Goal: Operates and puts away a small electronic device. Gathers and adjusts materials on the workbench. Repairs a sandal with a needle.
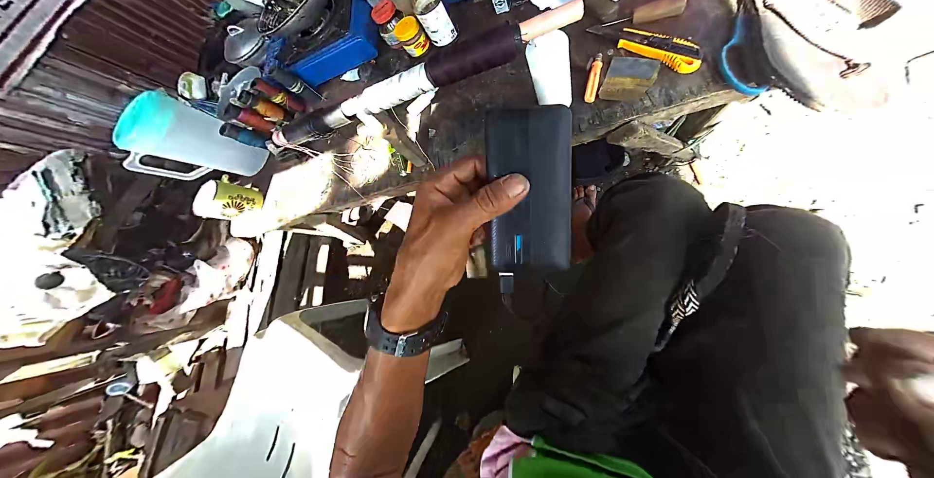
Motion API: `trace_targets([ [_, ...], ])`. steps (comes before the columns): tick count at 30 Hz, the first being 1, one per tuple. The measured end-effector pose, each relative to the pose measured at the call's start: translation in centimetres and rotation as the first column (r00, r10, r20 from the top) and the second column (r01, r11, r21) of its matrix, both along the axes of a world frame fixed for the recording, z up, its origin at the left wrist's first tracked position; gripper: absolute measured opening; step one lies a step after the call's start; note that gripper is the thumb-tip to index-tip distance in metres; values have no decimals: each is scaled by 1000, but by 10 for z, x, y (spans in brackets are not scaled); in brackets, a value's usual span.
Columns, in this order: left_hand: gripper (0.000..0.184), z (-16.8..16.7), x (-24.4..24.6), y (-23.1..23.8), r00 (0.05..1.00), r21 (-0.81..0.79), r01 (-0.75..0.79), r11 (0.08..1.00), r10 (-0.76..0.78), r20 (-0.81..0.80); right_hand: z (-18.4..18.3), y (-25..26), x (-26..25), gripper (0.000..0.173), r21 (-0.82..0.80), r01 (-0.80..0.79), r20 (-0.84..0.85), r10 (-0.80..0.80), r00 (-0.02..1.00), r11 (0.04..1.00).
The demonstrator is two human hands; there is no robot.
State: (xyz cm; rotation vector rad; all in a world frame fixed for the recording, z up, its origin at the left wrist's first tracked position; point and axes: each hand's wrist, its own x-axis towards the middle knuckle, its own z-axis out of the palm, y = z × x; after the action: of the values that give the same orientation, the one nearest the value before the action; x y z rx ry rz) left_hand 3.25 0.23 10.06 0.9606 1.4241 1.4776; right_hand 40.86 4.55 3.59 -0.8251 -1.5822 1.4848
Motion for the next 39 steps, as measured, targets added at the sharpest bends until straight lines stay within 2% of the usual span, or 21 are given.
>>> trace_targets([
  [2,14,-1,19,10,999,36,-3,999,1,41,10,-12,-54,22,32,-82,-5,82,997,996],
  [4,16,-4,36,19,997,84,7,996,-14,79,8,-24,-101,30,107,-77,-14,79,997,991],
  [6,19,-7,49,25,993,119,-8,993,-6,115,4,-32,-133,37,132,-50,-24,53,998,990],
  [8,19,-9,56,27,989,150,-45,988,23,145,4,-34,-148,33,99,-27,-27,29,999,995],
  [12,19,-24,62,23,964,191,-148,970,98,247,6,-36,-150,27,54,-10,-8,11,1000,998],
  [14,19,-29,59,26,951,228,-152,962,79,300,1,-30,-151,26,107,-18,20,16,1000,994],
  [18,20,-38,60,25,932,246,-147,958,51,360,-5,-29,-148,24,108,-47,50,41,998,993],
  [24,27,-37,69,28,836,106,-228,968,139,530,-10,-32,-143,24,134,-92,80,81,993,987],
  [26,31,-38,70,30,782,98,-189,977,89,617,-10,-31,-142,24,138,-93,87,81,993,986],
  [28,36,-41,68,31,681,167,-97,981,-57,730,-10,-31,-142,24,146,-94,81,83,993,985],
  [31,46,-42,67,35,562,270,9,963,-228,795,-7,-29,-139,25,149,-92,75,81,994,985],
  [39,50,-43,68,41,523,259,63,964,-252,814,-7,-26,-136,25,134,-97,65,89,994,986],
])
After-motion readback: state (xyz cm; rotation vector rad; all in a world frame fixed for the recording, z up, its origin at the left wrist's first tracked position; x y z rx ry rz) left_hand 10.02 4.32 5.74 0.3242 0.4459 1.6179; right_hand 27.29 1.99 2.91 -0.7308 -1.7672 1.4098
